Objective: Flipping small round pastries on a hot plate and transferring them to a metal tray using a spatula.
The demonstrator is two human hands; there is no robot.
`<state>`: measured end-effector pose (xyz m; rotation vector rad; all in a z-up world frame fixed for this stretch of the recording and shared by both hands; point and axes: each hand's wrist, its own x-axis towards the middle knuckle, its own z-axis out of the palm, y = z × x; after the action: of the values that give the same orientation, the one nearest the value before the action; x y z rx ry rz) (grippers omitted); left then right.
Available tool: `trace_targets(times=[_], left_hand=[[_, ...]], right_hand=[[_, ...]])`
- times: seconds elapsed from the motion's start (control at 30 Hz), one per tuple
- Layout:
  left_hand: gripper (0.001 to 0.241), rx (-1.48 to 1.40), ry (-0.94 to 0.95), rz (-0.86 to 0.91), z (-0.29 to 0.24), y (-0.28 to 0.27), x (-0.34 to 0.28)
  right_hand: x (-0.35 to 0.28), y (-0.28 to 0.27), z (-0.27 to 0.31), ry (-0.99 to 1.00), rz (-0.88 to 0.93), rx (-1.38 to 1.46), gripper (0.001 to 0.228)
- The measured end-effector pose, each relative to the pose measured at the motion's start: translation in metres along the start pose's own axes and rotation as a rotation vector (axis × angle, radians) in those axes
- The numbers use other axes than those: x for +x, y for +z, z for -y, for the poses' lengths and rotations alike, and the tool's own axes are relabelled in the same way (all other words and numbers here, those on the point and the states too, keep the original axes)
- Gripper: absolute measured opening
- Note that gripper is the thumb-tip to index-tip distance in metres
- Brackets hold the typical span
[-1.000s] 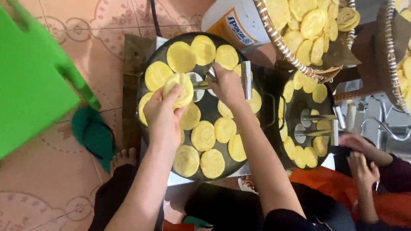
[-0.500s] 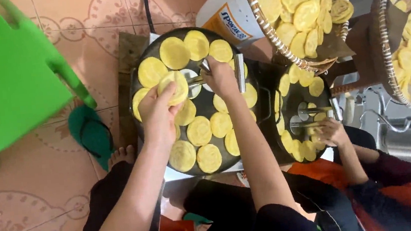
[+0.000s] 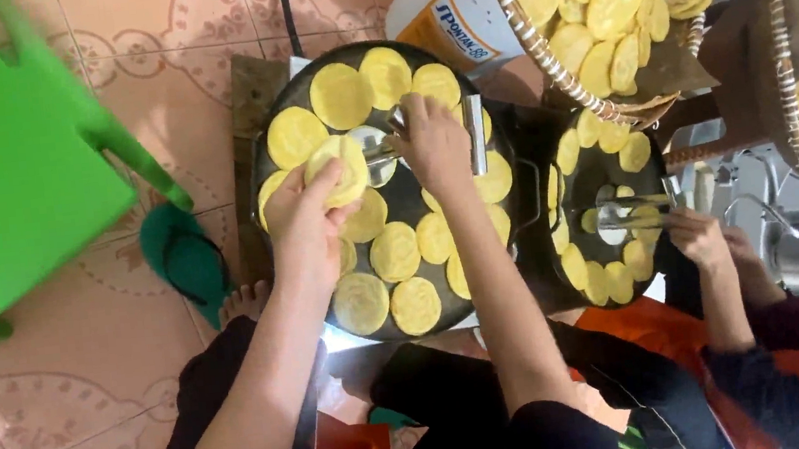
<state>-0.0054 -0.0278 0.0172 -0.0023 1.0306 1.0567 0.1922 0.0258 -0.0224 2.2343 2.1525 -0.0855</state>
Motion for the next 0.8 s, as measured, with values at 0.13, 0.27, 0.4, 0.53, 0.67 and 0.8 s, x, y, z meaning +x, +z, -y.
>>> trace_targets(times=[0.13, 0.27, 0.4, 0.53, 0.67, 0.8], left_hand=[[0.054, -0.017, 0.001, -0.015, 0.0, 0.001, 0.02], [0.053, 0.035, -0.021, 0.003, 0.013, -0.006, 0.029], [0.052, 0.049, -0.011, 0.01, 0.005, -0.001, 0.027], [0.039, 0.052, 0.046, 0.023, 0.01, -0.006, 0.04], [0.034, -0.063, 0.049, 0.055, 0.016, -0.013, 0.048], [0.023, 0.015, -0.027, 0.072, 0.027, -0.037, 0.062]], right_hand=[[-0.065, 0.043, 0.004, -0.118, -0.624, 0.231, 0.026], [-0.122, 0.148, 0.012, -0.135, -0.142, 0.079, 0.018], [-0.13, 0.202, 0.005, -0.231, -0.055, 0.191, 0.033], [-0.167, 0.176, -0.038, -0.207, -0.137, 0.338, 0.033], [-0.302, 0.035, -0.113, 0.354, -0.027, 0.114, 0.016], [-0.498, -0.235, -0.061, 0.916, 0.299, -0.17, 0.029]])
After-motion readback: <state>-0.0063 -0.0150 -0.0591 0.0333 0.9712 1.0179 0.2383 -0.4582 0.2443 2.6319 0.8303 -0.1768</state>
